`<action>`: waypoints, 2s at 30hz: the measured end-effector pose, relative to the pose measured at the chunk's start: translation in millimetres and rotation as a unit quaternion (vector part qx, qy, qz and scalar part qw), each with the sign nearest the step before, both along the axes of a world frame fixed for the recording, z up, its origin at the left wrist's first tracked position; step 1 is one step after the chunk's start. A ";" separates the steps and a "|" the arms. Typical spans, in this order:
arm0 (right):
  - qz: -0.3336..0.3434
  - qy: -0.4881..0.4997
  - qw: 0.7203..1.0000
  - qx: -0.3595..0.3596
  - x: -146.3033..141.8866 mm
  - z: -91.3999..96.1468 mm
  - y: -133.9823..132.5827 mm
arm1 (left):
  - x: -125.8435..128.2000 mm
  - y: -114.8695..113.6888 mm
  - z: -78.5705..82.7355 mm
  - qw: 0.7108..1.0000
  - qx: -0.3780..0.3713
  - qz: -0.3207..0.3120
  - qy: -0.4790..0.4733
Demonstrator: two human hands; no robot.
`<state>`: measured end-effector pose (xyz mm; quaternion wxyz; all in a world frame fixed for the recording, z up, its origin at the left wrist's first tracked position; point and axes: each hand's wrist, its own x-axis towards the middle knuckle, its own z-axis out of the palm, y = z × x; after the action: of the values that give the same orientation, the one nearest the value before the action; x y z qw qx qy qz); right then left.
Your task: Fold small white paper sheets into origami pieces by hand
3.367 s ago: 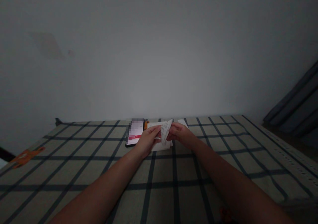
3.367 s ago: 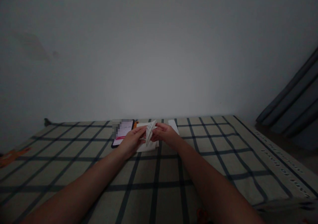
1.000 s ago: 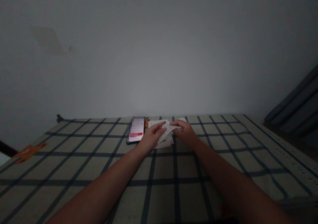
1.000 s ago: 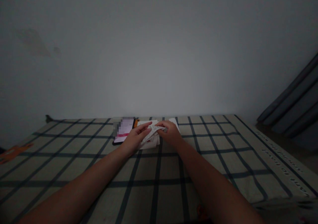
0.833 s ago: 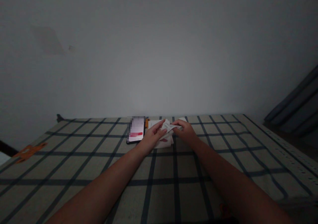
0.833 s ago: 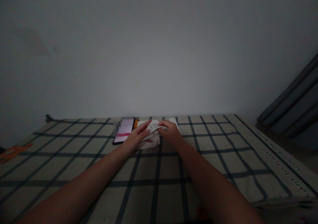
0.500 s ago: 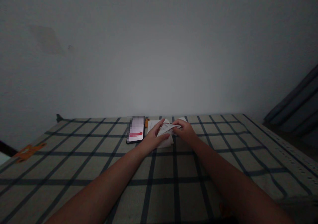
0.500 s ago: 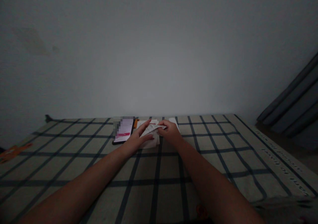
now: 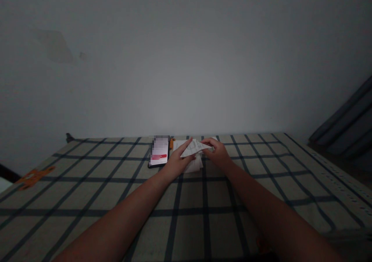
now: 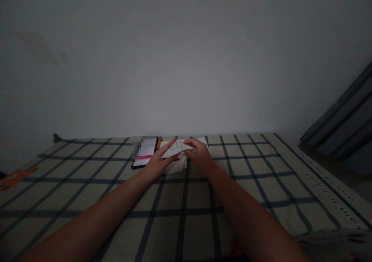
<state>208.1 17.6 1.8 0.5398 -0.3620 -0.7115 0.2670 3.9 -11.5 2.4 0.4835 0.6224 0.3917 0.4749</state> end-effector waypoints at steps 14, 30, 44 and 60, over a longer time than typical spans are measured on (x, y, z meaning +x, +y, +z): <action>-0.039 -0.136 0.971 0.192 8.7 -4.3 -1.8 | 2.7 2.5 4.0 0.994 -0.102 0.011 -0.033; 0.030 -0.228 0.944 0.237 7.5 -1.1 -5.8 | 3.3 0.2 6.8 0.991 -0.110 0.032 -0.064; 0.045 -0.207 0.963 0.166 9.2 -4.5 -4.7 | 1.8 2.1 2.1 0.996 -0.063 0.055 -0.017; 0.019 -0.201 0.948 0.246 7.3 -0.7 -6.6 | 2.4 0.5 1.6 0.997 -0.062 0.045 0.008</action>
<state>215.4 11.1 1.1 0.4527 -0.2504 -0.8556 0.0158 6.4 -10.9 4.0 0.4958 0.5773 0.4517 0.4657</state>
